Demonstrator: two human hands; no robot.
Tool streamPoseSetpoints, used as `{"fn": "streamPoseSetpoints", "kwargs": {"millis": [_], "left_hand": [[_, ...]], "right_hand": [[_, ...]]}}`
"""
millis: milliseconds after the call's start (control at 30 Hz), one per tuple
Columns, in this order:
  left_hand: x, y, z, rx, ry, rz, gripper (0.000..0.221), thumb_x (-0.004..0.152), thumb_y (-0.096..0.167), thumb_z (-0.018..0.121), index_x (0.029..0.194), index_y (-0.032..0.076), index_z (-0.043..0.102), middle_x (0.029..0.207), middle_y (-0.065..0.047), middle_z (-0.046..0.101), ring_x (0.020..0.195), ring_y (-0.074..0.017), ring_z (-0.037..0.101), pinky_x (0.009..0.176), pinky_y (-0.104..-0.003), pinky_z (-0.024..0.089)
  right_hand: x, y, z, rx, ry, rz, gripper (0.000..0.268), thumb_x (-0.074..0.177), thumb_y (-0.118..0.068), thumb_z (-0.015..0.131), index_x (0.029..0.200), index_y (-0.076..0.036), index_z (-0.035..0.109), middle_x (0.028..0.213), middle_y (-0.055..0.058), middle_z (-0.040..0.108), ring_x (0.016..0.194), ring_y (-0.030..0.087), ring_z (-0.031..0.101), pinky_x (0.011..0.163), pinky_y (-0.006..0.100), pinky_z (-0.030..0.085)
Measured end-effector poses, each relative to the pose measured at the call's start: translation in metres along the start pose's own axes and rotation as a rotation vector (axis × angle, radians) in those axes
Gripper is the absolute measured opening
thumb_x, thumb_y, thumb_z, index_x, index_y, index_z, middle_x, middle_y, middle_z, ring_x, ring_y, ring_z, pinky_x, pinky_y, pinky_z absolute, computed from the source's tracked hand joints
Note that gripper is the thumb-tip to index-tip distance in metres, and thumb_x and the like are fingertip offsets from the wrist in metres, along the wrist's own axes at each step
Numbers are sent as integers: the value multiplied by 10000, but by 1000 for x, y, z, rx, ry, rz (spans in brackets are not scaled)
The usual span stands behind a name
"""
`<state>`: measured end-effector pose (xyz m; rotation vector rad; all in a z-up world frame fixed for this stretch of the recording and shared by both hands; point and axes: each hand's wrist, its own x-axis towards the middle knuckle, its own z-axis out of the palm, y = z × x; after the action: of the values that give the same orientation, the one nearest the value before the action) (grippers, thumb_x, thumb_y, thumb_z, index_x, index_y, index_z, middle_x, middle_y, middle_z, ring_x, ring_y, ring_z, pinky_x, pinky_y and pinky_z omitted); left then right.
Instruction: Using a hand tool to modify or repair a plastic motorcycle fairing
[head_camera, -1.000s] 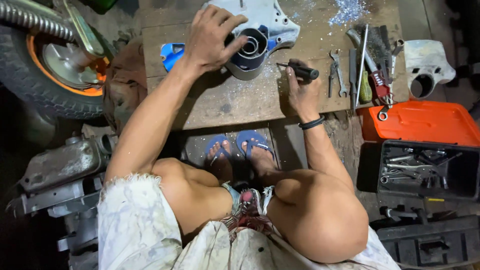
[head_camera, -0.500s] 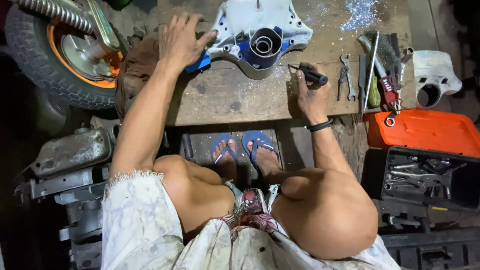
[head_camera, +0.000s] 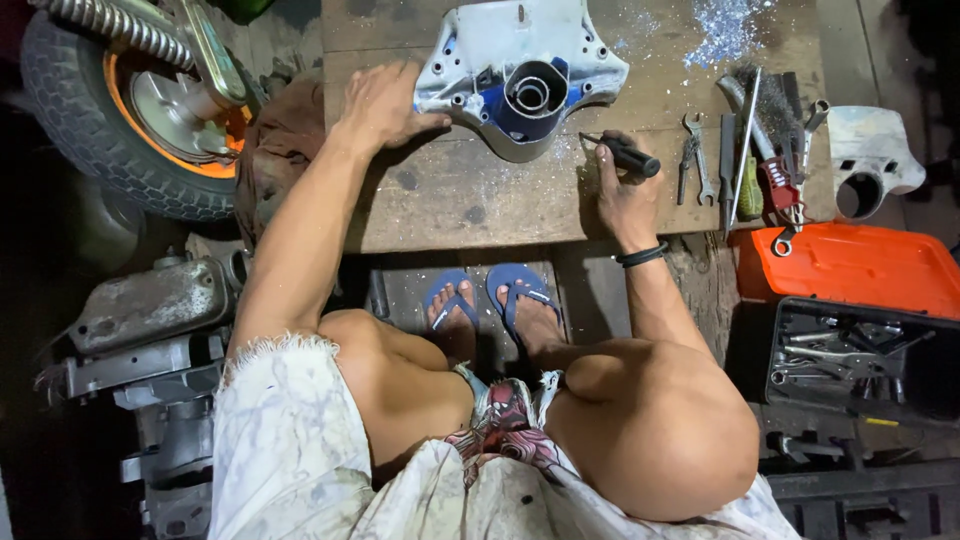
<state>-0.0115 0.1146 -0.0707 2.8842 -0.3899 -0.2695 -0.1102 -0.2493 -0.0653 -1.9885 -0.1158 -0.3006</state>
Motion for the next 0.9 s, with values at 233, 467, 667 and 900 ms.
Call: {"fn": "streamPoseSetpoints", "kwargs": {"millis": [233,467,667,900], "left_hand": [[-7,3,9,42,-26,-5,797,917,765,671,1248,51,551,1109,-163,654,1002,-383,656,912,-631,508],[-36,38,2,-31,-11,-64,737,884,674,787,1161,19,590,942,-121,683,777,-297,677,684,-481,621],[-49,66,-40,-68,-102,-109,787,848,572,868,1269,-12,552,860,-92,659,677,-238,626,614,-411,599],[-66,105,-62,30,-17,-54,841,844,721,822,1242,18,588,696,-14,567,638,-200,574,707,-461,547]], "right_hand": [[3,20,2,38,11,29,223,1063,-254,641,1182,-66,656,1112,138,735,973,218,710,809,287,576],[7,35,0,0,55,-8,194,1065,-237,651,1152,-65,668,1050,122,744,932,231,722,826,320,556],[10,47,-2,94,116,29,144,1042,-183,669,1130,-72,643,1069,138,730,929,236,737,834,321,609],[11,23,-14,535,422,130,302,1057,-387,595,1266,-173,550,1344,178,607,1131,331,737,796,370,688]]}}
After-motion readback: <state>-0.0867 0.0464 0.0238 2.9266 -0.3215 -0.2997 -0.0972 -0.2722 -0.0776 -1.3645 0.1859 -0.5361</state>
